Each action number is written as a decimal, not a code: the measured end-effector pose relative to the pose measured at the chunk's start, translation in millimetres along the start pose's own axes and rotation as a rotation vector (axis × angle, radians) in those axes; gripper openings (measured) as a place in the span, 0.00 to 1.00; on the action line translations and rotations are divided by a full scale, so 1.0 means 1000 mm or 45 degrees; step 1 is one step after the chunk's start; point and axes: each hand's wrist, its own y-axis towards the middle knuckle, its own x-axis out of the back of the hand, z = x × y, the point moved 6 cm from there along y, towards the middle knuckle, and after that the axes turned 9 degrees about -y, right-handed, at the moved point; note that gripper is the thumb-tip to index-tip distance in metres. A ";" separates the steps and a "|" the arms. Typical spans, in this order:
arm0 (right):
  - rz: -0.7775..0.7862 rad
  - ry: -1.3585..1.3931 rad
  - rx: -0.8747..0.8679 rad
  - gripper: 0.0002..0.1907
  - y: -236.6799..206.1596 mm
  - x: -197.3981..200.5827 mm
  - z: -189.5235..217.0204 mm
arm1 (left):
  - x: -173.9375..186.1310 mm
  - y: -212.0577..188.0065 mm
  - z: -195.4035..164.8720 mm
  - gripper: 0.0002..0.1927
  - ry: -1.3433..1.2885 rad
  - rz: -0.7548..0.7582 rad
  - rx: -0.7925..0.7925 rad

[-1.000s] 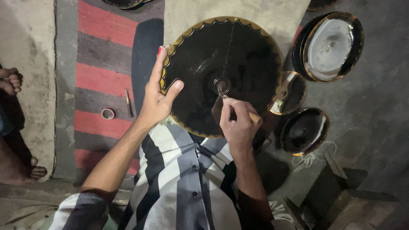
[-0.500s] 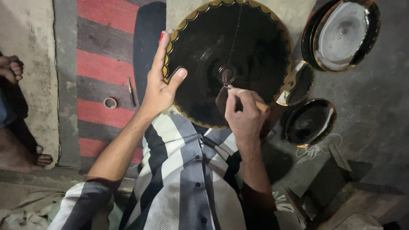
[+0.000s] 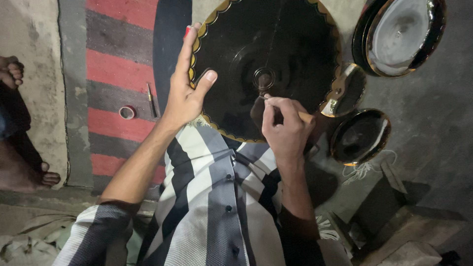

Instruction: The person sits on the floor holding a large dark decorative plate on their lap and scores straight guide lines across its surface with a small pointed hand tool, steadying the plate with the other hand and rotating it to work on different sections.

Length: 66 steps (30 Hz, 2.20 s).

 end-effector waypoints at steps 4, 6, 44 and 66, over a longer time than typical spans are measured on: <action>-0.033 -0.020 -0.035 0.05 0.000 -0.002 0.001 | 0.000 0.001 0.000 0.38 -0.024 0.007 0.000; -0.019 -0.016 -0.034 0.05 -0.002 -0.001 0.001 | -0.001 0.000 0.001 0.38 -0.045 0.001 0.010; 0.070 -0.019 -0.035 0.06 -0.023 0.006 0.008 | -0.002 -0.002 -0.005 0.36 -0.007 -0.015 -0.026; 0.154 0.001 -0.050 0.04 -0.036 0.007 0.011 | -0.004 -0.002 -0.008 0.35 0.013 -0.011 -0.063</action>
